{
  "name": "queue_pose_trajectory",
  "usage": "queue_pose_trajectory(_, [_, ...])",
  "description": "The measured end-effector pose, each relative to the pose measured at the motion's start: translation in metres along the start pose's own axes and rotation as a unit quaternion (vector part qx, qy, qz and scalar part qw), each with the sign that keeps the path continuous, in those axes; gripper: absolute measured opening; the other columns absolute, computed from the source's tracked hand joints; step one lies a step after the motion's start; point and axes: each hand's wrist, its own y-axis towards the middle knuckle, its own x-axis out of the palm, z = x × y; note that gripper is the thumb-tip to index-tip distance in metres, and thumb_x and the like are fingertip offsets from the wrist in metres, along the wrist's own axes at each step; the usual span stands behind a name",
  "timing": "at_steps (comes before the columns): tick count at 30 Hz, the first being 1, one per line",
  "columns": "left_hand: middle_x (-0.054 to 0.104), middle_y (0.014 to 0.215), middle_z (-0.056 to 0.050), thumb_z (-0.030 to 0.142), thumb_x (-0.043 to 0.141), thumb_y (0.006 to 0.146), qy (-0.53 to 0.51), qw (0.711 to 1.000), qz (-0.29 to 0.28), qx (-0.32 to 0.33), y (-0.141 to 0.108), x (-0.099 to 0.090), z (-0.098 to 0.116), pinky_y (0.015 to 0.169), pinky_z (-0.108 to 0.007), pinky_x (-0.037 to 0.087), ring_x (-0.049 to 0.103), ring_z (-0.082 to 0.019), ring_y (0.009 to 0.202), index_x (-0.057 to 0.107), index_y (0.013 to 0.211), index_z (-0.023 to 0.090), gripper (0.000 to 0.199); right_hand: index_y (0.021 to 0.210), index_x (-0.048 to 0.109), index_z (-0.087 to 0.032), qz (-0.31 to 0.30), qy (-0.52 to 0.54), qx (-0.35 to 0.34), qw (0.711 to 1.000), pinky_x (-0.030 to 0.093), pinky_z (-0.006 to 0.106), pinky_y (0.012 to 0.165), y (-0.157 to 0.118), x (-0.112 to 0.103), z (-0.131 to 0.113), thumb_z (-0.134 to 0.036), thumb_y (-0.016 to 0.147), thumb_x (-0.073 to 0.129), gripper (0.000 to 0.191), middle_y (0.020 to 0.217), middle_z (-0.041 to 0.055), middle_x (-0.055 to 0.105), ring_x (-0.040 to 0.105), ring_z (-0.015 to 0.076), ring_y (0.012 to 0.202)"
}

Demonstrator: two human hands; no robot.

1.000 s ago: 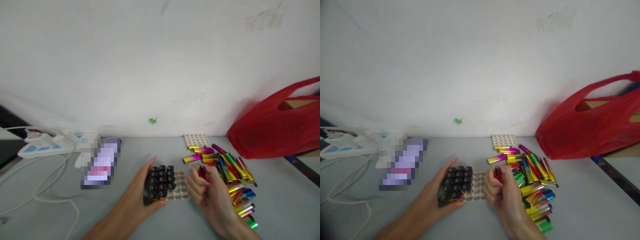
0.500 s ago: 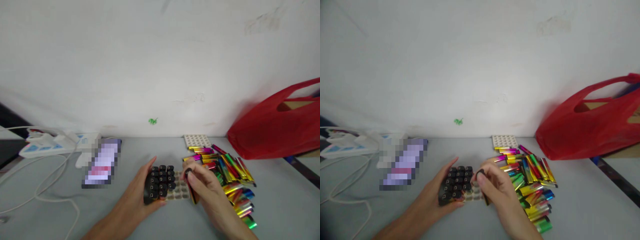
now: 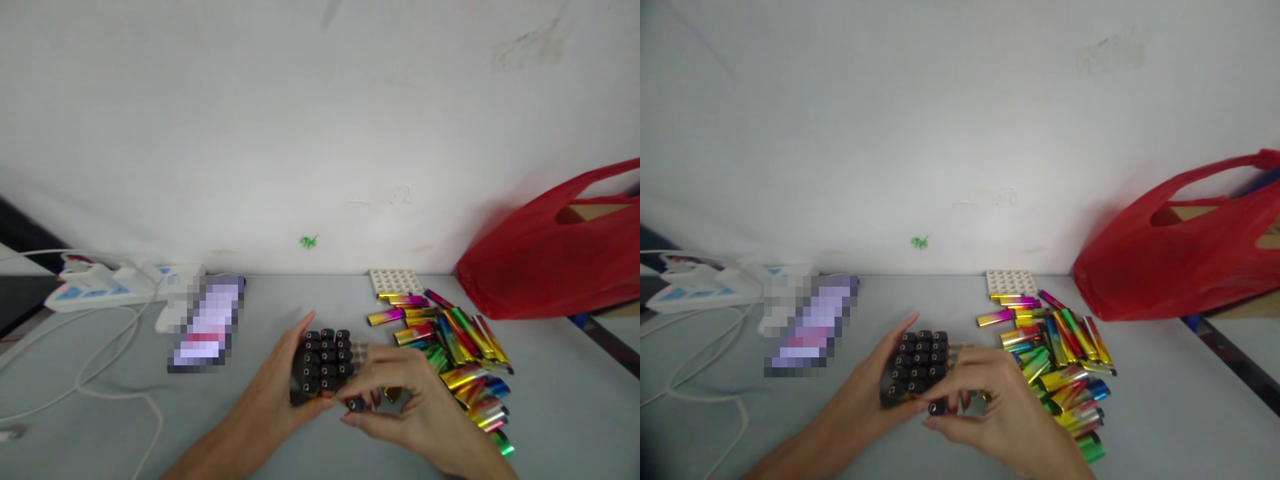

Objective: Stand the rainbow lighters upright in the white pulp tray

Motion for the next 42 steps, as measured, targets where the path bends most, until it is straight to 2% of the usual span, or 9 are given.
queue_pose_trajectory(9, [0.061,0.161,-0.014,0.034,0.093,0.087,0.001,1.0,0.005,-0.005,0.0,-0.001,0.005,0.129,-0.059,0.044,0.063,-0.038,0.146,0.027,0.175,0.033,0.11,0.109,0.089,-0.028,0.028,-0.03,-0.04,0.998,0.055,0.027,0.067,0.002,-0.001,-0.002,-0.024,0.094,0.09,0.015,0.087,-0.0002,0.08,0.072,0.0149,0.076])
queue_pose_trajectory(15, [0.061,0.161,-0.014,0.036,0.093,0.087,0.004,1.0,0.009,-0.001,-0.001,-0.001,0.005,0.129,-0.06,0.044,0.063,-0.039,0.145,0.029,0.174,0.033,0.108,0.107,0.086,-0.028,0.015,-0.057,-0.013,0.998,0.053,0.027,0.07,-0.001,0.0,0.0,-0.029,0.095,0.09,0.013,0.083,-0.002,0.076,0.069,0.0144,0.075])
queue_pose_trajectory(21, [0.062,0.16,-0.012,0.029,0.092,0.086,0.011,1.0,0.001,-0.009,0.003,0.0,0.008,0.127,-0.059,0.046,0.064,-0.037,0.144,0.028,0.173,0.035,0.108,0.115,0.078,-0.029,0.069,-0.046,0.036,0.996,0.051,0.027,0.069,-0.005,0.004,0.002,-0.032,0.098,0.086,0.019,0.084,-0.0047,0.07,0.065,0.013,0.073])
queue_pose_trajectory(26, [0.062,0.159,-0.013,0.025,0.092,0.081,0.015,1.0,0.012,-0.017,0.002,-0.001,0.012,0.128,-0.06,0.045,0.064,-0.038,0.144,0.032,0.172,0.032,0.11,0.104,0.076,-0.028,0.119,-0.085,0.027,0.989,0.049,0.03,0.071,-0.005,0.002,0.0,-0.033,0.106,0.076,0.005,0.084,-0.0032,0.069,0.064,0.0157,0.075])
queue_pose_trajectory(29, [0.063,0.158,-0.013,0.024,0.091,0.08,0.017,0.999,0.014,-0.027,0.002,-0.002,0.014,0.128,-0.06,0.044,0.063,-0.038,0.144,0.034,0.172,0.033,0.108,0.103,0.073,-0.026,0.189,-0.168,0.047,0.966,0.051,0.037,0.083,-0.004,-0.002,0.006,-0.032,0.112,0.063,0.015,0.098,0.0029,0.075,0.068,0.0221,0.092])
queue_pose_trajectory(32, [0.064,0.157,-0.013,0.023,0.091,0.079,0.02,0.999,0.02,-0.03,0.001,-0.001,0.014,0.128,-0.06,0.045,0.063,-0.038,0.143,0.036,0.17,0.033,0.107,0.113,0.074,-0.024,0.222,-0.333,0.054,0.915,0.046,0.048,0.097,-0.002,-0.005,0.017,-0.025,0.11,0.061,0.013,0.113,0.0089,0.077,0.065,0.0317,0.11])
queue_pose_trajectory(35, [0.065,0.156,-0.013,0.024,0.092,0.079,0.02,0.999,0.026,-0.022,0.001,0.0,0.012,0.127,-0.06,0.047,0.065,-0.038,0.142,0.036,0.171,0.033,0.107,0.122,0.075,-0.022,0.2,-0.46,0.07,0.862,0.041,0.052,0.097,-0.002,-0.007,0.03,-0.017,0.107,0.06,0.021,0.123,0.0124,0.079,0.064,0.0366,0.116])
queue_pose_trajectory(37, [0.065,0.157,-0.012,0.024,0.091,0.08,0.023,0.999,0.026,-0.021,0.001,0.0,0.011,0.127,-0.06,0.047,0.064,-0.038,0.143,0.035,0.172,0.034,0.108,0.13,0.074,-0.02,0.173,-0.506,0.072,0.842,0.04,0.054,0.102,-0.003,-0.006,0.037,-0.012,0.106,0.059,0.029,0.131,0.0142,0.079,0.065,0.0374,0.122])
queue_pose_trajectory(42, [0.064,0.157,-0.012,0.024,0.091,0.08,0.031,0.999,0.019,-0.033,0.001,-0.002,0.018,0.128,-0.06,0.046,0.064,-0.038,0.143,0.035,0.171,0.033,0.107,0.141,0.07,-0.023,0.122,-0.521,0.058,0.843,0.035,0.052,0.107,-0.006,-0.008,0.048,-0.005,0.109,0.053,0.041,0.14,0.0104,0.079,0.065,0.0334,0.13])
